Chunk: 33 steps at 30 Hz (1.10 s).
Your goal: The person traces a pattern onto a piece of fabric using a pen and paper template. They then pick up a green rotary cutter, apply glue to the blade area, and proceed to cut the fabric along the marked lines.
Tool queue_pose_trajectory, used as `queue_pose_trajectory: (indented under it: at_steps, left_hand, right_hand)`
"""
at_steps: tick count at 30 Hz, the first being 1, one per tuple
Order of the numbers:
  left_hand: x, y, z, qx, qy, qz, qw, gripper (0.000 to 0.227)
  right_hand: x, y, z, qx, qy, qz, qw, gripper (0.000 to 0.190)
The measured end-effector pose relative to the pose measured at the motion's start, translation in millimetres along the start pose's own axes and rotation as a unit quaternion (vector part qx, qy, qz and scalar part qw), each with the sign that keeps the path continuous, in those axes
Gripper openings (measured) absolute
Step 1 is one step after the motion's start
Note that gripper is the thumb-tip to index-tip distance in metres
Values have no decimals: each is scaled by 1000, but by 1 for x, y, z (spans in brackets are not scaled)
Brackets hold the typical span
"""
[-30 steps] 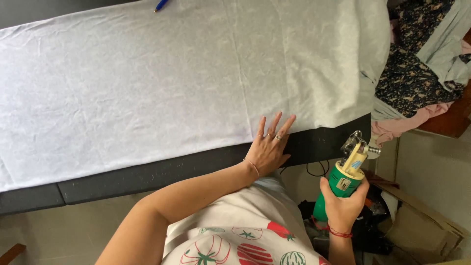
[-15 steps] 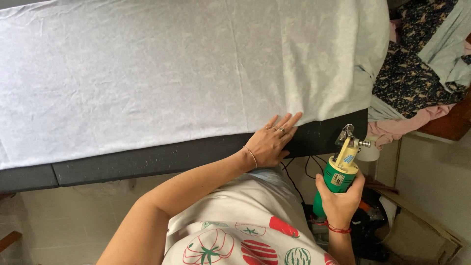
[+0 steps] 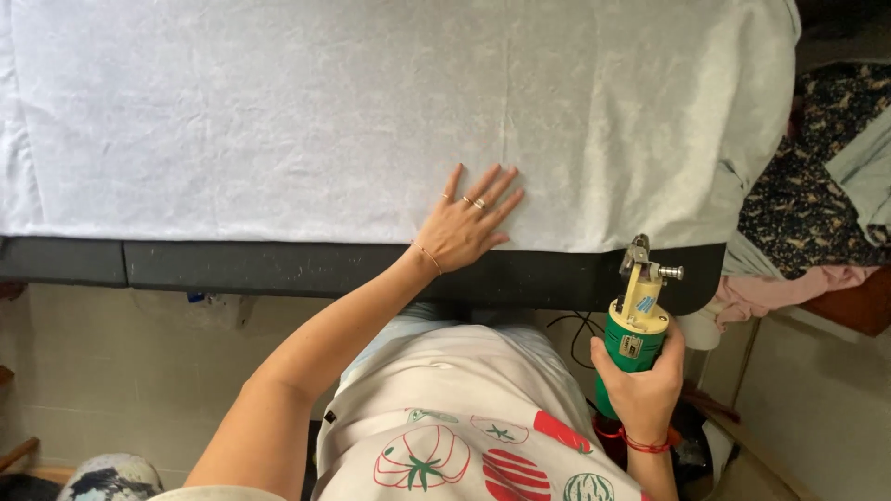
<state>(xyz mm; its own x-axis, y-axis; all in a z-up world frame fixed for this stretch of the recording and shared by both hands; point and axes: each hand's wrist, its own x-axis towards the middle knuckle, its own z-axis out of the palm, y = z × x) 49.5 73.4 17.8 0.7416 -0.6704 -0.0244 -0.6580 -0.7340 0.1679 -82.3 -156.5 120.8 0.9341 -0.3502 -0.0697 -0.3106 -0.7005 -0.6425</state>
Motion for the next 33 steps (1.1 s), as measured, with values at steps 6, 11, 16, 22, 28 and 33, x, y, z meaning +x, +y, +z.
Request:
queue_pose_trajectory:
  at_steps: [6,11,16,22,28,33]
  left_hand:
    - [-47,7,-3,25,45,-33,998,58]
    - [-102,0,5,21,67,-118,991,51]
    - [-130,-4,-35,-255,222,-254,906,29]
    - [-177,-45,-82,-836,59,-194,510,67]
    - [-284,-143,-104,-876,246,-130,395,56]
    - [-381,-216,-65,-835,311,-158,425,37]
  right_hand:
    - [22,-38,17,12,-85,-6,996,67]
    - [31,-70,51,21,-145,-122,982,65]
    - [22,-120,90,-26,-134,-307,942,61]
    - [-10,-191,162,-83,-66,-485,868,55]
    - [-73,-312,259,92,-195,-437,873,55]
    - [-105,-405,339,309,-536,-64,783,67]
